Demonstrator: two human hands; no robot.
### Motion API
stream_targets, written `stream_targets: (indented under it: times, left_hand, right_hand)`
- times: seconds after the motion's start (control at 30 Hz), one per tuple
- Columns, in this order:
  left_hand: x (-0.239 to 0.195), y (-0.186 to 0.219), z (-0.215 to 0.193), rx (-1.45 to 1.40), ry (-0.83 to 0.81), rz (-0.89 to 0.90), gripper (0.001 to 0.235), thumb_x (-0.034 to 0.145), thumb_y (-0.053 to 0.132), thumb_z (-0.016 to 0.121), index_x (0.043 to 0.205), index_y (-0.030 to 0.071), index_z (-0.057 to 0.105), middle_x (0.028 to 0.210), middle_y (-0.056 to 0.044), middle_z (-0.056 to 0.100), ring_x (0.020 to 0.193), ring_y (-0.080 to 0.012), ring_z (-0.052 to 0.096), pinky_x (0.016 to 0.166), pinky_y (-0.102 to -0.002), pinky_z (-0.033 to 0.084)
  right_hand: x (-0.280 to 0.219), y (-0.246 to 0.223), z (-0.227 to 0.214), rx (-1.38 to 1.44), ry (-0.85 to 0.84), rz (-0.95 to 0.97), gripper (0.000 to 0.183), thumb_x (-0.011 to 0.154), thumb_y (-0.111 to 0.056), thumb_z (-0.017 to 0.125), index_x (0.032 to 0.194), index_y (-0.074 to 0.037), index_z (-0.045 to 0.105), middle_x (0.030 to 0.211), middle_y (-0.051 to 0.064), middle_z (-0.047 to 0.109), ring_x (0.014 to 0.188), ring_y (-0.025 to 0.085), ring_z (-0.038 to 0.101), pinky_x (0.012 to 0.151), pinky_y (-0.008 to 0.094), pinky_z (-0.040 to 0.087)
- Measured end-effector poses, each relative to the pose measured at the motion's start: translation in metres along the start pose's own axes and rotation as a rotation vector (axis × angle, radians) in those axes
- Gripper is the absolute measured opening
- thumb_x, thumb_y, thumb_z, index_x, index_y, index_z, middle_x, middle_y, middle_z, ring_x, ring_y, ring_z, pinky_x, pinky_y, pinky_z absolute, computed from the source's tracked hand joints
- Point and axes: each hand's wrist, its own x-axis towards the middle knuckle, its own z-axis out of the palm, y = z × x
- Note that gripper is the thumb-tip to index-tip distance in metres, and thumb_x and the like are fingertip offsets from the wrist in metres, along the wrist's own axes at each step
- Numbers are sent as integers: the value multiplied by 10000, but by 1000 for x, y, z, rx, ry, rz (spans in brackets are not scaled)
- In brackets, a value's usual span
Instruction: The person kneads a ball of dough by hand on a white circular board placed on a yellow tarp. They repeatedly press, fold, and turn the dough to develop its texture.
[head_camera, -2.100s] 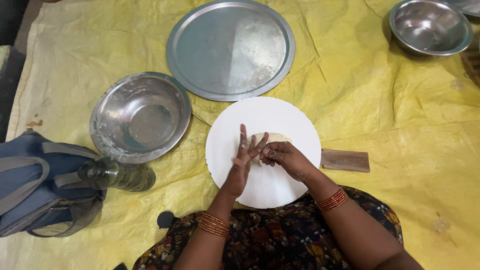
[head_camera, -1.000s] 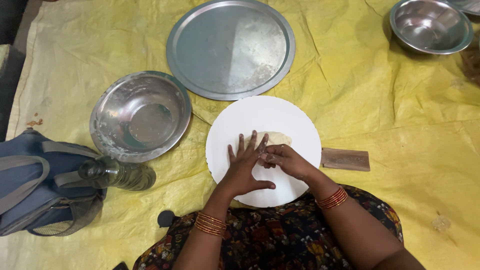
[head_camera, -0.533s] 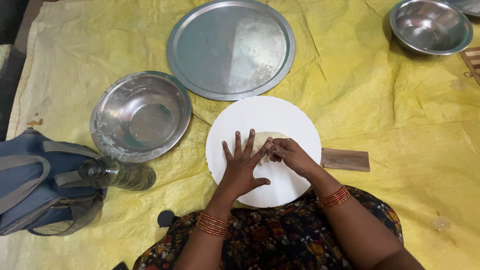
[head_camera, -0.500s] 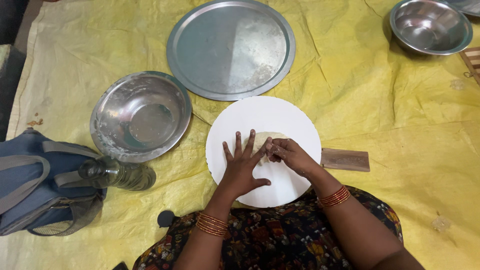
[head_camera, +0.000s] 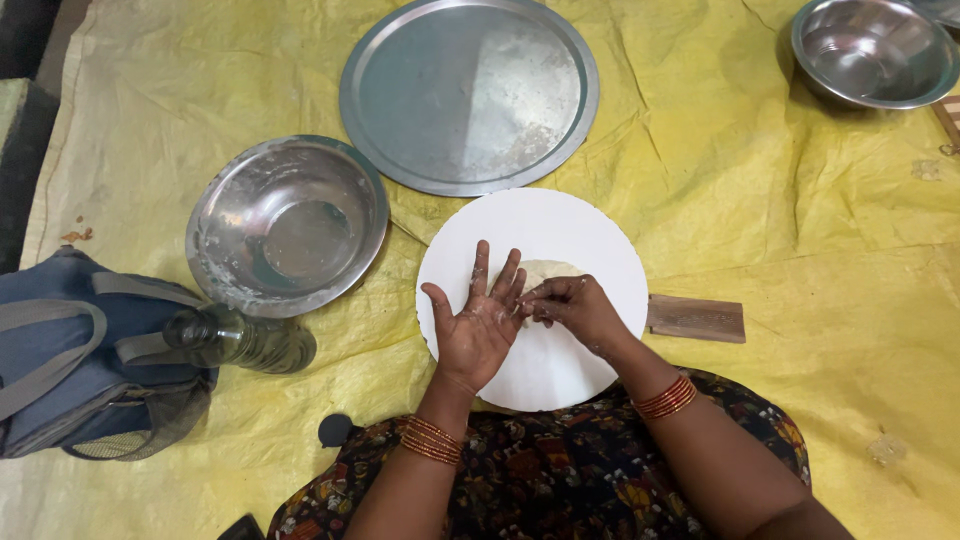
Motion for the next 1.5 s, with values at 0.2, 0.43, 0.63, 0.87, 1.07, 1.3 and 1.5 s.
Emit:
stream_targets:
  times: [0.2,0.43,0.63,0.87,1.07,1.3,1.5]
  left_hand:
    - [3,-6,-5,111,25,31,1036,814,974,230,1682,414,139,1760,-15,225,1434,-191,337,913,-272,374]
    - [2,-8,4,276,74,28,1015,783,915,220,1641,415,7,1759,54,72,1615,-208,41,1226,-415,242]
    - [2,-8,13,306,12,36,1016,849,861,279,1659,329,-25,1759,-6,98,1618,-235,65,1253,-475,179]
    - [5,-9,7,959,-59,23,1141,822,388,773,1658,271,6,1755,-15,87,1604,-309,109,1265,-500,170]
    - [10,-14,0,1876,157,-25,1210,716,199,834,1630,299,47,1739,-78,44,1577,-434,-3,1186,-716,34]
    - [2,-17,13,2442,163,45,1171,761,168,800,1649,316,52,1702,-219,12,1523,-535,-26,1104,-797,22]
    - [4,-11,23,2146,197,-288,1157,778,323,842,1596,361,24,1699,-161,-42,1553,-478,-63,1168,-752,-4]
  right_hand:
    - [-6,7,24,-229,85,-274,300,780,-105,859,1044,7,775,882,78,773,756,118,715,683,262,588]
    - [-17,-1,41,-344,188,-392,200,813,-57,821,1003,-3,786,886,90,748,714,170,696,627,301,559]
    - [-15,7,39,-347,226,-411,174,822,-38,785,985,15,755,884,96,755,749,152,734,651,273,590]
    - [-1,10,14,41,92,-51,166,938,-74,681,1045,27,758,867,61,759,782,122,680,725,267,569]
    - [-4,1,5,278,-55,50,250,946,-159,655,1084,23,756,854,48,740,786,124,613,760,278,523]
    - [-5,0,8,170,-43,37,264,962,-216,713,990,44,753,820,54,717,751,122,554,719,284,487]
    - [1,9,2,114,-71,8,191,943,-154,696,1026,6,759,824,52,729,734,114,586,705,279,513]
